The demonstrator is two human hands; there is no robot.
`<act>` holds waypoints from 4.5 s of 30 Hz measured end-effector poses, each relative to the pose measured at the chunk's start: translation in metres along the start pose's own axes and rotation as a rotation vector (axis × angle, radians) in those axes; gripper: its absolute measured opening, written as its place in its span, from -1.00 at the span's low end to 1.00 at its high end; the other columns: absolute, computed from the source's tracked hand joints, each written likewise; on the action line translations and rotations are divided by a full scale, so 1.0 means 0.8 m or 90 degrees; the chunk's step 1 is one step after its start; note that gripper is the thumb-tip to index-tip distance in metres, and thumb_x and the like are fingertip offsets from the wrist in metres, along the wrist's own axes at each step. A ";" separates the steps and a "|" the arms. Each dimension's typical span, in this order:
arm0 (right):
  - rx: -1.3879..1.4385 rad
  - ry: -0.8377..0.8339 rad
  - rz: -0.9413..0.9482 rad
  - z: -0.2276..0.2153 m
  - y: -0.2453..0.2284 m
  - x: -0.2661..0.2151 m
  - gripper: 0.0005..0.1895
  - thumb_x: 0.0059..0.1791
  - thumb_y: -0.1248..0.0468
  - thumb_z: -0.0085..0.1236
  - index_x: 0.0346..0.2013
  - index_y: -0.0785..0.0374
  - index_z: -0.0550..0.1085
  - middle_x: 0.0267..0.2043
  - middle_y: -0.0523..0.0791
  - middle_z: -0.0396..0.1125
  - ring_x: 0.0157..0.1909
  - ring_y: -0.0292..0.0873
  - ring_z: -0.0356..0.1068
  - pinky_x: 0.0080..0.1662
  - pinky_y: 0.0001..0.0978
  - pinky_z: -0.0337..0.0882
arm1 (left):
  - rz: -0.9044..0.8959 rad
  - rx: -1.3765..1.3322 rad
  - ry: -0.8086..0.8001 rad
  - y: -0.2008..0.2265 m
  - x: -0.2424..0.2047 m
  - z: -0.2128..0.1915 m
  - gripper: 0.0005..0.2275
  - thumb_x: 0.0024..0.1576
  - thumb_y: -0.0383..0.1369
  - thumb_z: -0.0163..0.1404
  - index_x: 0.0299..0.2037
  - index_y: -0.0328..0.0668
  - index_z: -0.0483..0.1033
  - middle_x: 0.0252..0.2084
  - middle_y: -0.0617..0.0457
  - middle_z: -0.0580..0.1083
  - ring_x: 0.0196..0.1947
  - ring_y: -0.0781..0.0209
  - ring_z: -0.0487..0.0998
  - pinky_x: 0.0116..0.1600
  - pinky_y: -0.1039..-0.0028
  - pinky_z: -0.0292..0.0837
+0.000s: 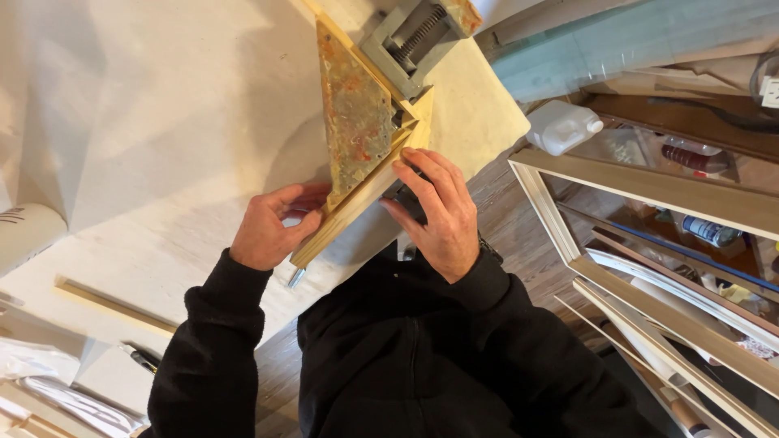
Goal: Assembling a wooden frame by gluing and joining pieces using a miter clamp and hammer.
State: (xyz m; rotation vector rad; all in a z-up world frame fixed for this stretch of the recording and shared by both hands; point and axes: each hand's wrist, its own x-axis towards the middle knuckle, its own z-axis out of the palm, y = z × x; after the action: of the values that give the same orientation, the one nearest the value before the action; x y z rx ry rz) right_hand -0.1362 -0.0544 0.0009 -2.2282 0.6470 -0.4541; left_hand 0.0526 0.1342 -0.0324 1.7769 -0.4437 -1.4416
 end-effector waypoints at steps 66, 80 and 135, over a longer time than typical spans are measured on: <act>-0.009 -0.112 -0.013 -0.020 0.016 0.027 -0.27 -0.20 0.25 0.49 0.20 0.27 0.35 0.35 -0.09 0.27 0.21 0.05 0.29 0.14 -0.22 0.46 | 0.018 -0.202 -0.054 -0.030 0.006 -0.009 -0.51 0.17 -0.64 -0.01 0.35 -0.57 0.26 0.30 -0.22 0.42 0.30 0.09 0.46 0.38 0.30 0.37; -0.016 -0.103 -0.023 -0.020 0.019 0.027 -0.29 -0.19 0.23 0.49 0.19 0.27 0.36 0.34 -0.11 0.28 0.21 0.02 0.30 0.11 -0.23 0.48 | 0.020 -0.134 -0.004 -0.028 0.005 0.001 -0.58 0.21 -0.61 -0.01 0.31 -0.52 0.34 0.21 -0.20 0.50 0.18 0.17 0.53 0.27 0.40 0.44; 0.070 -0.065 -0.042 -0.046 0.033 0.003 -0.27 -0.15 0.22 0.48 0.24 0.30 0.35 0.33 0.02 0.27 0.26 0.11 0.30 0.22 -0.15 0.42 | 0.581 0.953 -0.141 0.202 0.090 0.047 -0.51 0.05 -0.15 0.12 0.17 -0.22 0.50 0.16 0.05 0.41 0.23 0.13 0.35 0.41 -0.08 0.03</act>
State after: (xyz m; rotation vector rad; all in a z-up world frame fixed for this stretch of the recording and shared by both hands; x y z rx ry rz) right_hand -0.1610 -0.0918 0.0053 -2.1574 0.4849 -0.3962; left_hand 0.0716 -0.0303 0.0401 1.8143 -2.5137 -0.4911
